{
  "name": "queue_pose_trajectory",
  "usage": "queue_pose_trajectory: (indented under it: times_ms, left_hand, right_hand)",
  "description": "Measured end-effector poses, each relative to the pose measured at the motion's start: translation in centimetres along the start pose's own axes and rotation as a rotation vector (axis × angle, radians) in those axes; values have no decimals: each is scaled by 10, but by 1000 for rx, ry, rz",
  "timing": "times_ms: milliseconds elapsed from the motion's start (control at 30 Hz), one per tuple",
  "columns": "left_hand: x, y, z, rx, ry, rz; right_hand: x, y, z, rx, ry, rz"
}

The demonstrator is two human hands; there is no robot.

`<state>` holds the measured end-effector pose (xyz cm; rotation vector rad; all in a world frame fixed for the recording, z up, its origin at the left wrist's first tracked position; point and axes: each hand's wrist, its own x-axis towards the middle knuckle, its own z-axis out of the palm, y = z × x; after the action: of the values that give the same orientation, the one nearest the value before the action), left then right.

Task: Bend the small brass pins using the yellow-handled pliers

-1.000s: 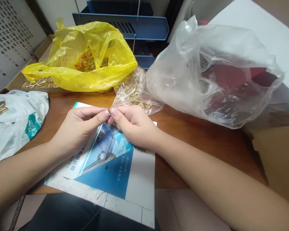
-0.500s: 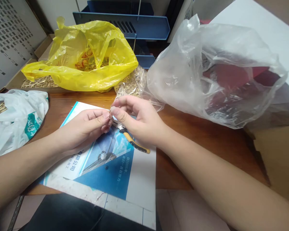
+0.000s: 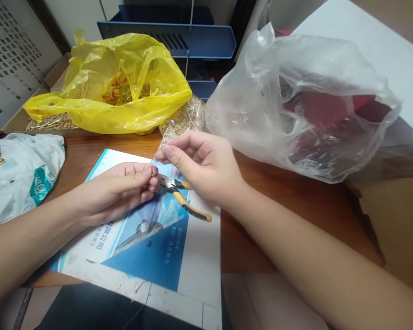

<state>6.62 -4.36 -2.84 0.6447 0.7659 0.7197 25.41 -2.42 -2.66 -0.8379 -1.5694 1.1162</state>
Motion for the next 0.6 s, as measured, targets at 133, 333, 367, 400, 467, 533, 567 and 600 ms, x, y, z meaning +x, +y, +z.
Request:
queue_pose_trajectory:
  times_ms: [133, 333, 367, 400, 467, 533, 567, 600]
  left_hand:
    - [0, 1, -1, -33, 19, -7]
    - [2, -1, -2, -67, 85, 16]
    - [3, -1, -2, -70, 91, 15]
    - [3, -1, -2, -72, 97, 14]
    - [4, -2, -3, -75, 114, 14]
    - [4, -2, -3, -72, 126, 14]
    - [4, -2, -4, -70, 127, 15]
    - [3, -3, -4, -67, 121, 15]
  right_hand:
    - [1, -7, -2, 11, -77, 94]
    - [3, -3, -6, -105, -269, 10]
    - [3, -3, -7, -121, -274, 5]
    - [3, -2, -8, -136, -277, 2]
    - [3, -3, -8, -156, -280, -11]
    - [2, -3, -7, -177, -282, -35]
    - [2, -4, -6, -196, -277, -55]
    - [1, -4, -5, -221, -267, -77]
